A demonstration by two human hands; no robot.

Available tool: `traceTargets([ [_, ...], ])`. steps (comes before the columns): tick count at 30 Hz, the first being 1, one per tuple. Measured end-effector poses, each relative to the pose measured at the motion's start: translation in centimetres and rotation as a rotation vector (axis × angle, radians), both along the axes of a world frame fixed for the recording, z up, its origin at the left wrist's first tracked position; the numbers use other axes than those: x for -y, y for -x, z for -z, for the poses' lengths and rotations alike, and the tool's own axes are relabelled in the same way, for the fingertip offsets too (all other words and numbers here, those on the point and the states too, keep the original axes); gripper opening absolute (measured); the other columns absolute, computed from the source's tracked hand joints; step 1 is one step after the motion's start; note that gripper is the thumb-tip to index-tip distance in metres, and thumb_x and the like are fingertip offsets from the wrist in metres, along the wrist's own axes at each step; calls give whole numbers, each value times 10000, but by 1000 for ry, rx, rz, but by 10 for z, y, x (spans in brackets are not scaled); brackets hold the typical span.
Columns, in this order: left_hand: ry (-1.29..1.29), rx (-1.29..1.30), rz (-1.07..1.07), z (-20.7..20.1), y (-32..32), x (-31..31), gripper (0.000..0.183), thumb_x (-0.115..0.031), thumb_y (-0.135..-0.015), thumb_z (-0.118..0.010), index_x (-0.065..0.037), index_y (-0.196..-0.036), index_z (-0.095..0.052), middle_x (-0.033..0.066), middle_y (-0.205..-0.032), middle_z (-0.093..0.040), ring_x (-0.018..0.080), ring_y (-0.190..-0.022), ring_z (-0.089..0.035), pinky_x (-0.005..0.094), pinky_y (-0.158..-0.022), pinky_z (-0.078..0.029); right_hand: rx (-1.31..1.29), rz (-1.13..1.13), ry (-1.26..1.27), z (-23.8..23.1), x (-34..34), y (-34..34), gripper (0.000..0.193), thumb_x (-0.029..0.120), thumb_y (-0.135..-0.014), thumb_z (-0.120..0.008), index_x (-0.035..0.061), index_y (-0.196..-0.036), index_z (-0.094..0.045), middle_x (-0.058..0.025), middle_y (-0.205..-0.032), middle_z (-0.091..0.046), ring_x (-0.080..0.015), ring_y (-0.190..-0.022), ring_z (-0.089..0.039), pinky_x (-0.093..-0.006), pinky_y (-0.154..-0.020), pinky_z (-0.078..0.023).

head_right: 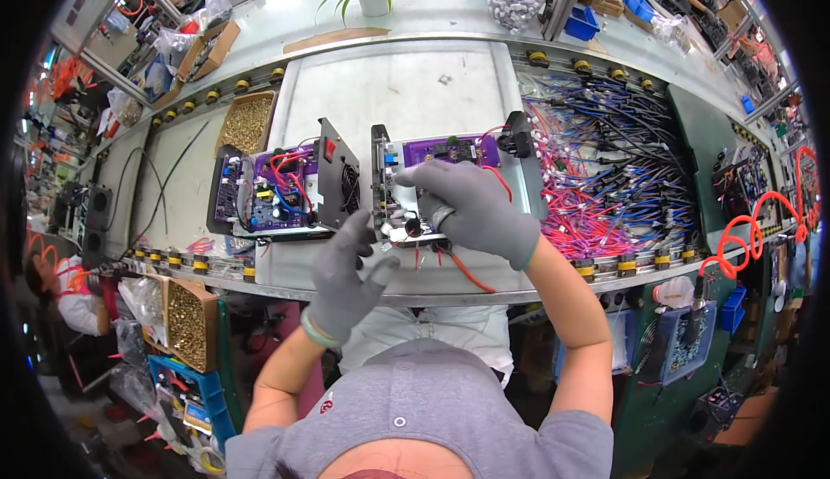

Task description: The person assembles electronic devices on a factory workbench. They use a pneumatic screwdriver to fasten screws into the device casing, then connect various colored wires to the internal circuit board. The person also uses pliers to strip wire insulation and secures components within the housing.

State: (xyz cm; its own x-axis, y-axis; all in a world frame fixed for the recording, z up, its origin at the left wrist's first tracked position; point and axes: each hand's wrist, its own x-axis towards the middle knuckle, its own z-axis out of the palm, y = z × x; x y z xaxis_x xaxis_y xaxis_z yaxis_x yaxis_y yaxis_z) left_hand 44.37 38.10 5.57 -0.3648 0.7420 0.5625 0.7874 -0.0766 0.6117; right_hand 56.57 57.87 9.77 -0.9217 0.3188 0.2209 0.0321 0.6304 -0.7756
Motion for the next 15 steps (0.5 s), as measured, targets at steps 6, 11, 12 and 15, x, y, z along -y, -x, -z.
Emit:
traceTargets([
  [6, -15, -19, -62, 26, -16, 0, 741, -203, -769, -810, 6, -1383, -450, 71, -776, -607, 179, -579, -561, 310, -531, -481, -76, 119, -328, 18, 23, 4, 199, 129, -790, -735, 136, -983, -686, -46, -761, -675, -251, -778, -650, -361, -792, -437],
  [11, -44, -134, -71, 9, -11, -14, 600, -245, -783, -793, -21, -1283, -549, 41, -705, -581, 191, -536, -548, 325, -511, -453, -282, 286, -249, 30, 24, 1, 161, 90, -761, -748, 91, -917, -710, -62, -740, -677, -248, -784, -657, -364, -832, -445],
  [12, -21, -175, -57, 5, -7, -18, 563, -256, -789, -785, -34, -1259, -572, 36, -688, -576, 193, -532, -551, 330, -506, -449, -282, 289, -254, 29, 25, 1, 163, 83, -757, -749, 80, -915, -711, -66, -739, -676, -248, -780, -659, -363, -833, -448],
  [15, 95, -285, -58, -7, -5, -21, 491, -288, -795, -769, -70, -1209, -620, 23, -662, -574, 188, -534, -566, 337, -493, -438, -270, 300, -271, 29, 26, 3, 170, 76, -751, -751, 72, -917, -712, -67, -739, -679, -249, -768, -666, -358, -815, -459],
])
